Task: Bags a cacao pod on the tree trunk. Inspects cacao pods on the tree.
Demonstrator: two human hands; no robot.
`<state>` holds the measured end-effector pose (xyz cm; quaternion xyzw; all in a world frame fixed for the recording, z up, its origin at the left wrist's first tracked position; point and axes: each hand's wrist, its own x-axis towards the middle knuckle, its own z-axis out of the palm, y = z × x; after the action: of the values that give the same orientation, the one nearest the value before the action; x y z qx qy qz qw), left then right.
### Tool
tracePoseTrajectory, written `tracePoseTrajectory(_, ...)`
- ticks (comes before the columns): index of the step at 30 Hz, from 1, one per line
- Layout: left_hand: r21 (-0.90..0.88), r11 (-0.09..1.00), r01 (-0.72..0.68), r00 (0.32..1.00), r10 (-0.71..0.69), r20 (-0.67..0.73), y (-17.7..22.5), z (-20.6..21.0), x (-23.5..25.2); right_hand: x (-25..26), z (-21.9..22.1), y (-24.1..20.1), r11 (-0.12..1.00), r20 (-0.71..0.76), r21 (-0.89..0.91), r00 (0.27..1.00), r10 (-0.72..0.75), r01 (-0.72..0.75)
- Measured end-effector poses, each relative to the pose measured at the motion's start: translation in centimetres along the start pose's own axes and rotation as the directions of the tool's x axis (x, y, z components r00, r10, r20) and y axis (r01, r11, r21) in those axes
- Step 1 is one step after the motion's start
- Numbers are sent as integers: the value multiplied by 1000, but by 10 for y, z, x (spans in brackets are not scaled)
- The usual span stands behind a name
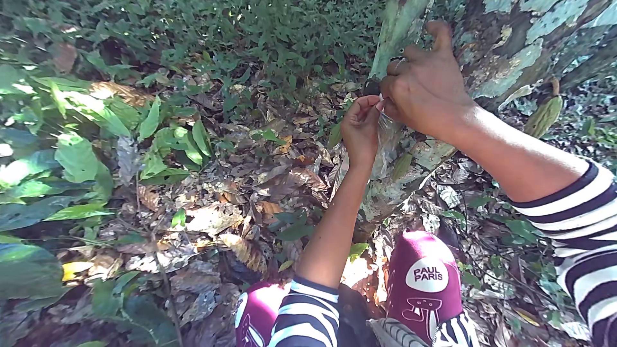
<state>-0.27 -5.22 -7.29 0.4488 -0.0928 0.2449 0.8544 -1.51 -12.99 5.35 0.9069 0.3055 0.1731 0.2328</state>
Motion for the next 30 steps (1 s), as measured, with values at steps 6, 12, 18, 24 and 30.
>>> tracePoseTrajectory(6, 184, 983, -11, 998, 1, 57, 4, -3, -1, -2, 1, 0, 1000, -24, -19, 1000, -19, 18)
tracePoseTrajectory(12, 316, 947, -52, 993, 15, 118, 5, -6, 1, -3, 2, 2, 999, -32, -25, 999, -38, 38)
tracePoseTrajectory(18, 318, 946, -58, 989, 11, 146, 6, -8, 1, -4, 2, 4, 996, -50, 20, 995, -83, 84)
tracePoseTrajectory(24, 225, 967, -123, 991, 108, 76, -2, -6, -2, -3, -1, 4, 995, -22, 72, 997, -74, 75)
tracePoseTrajectory(30, 366, 922, -125, 980, 57, 191, 2, -9, 3, -4, -3, 1, 998, 2, 49, 999, -48, 48)
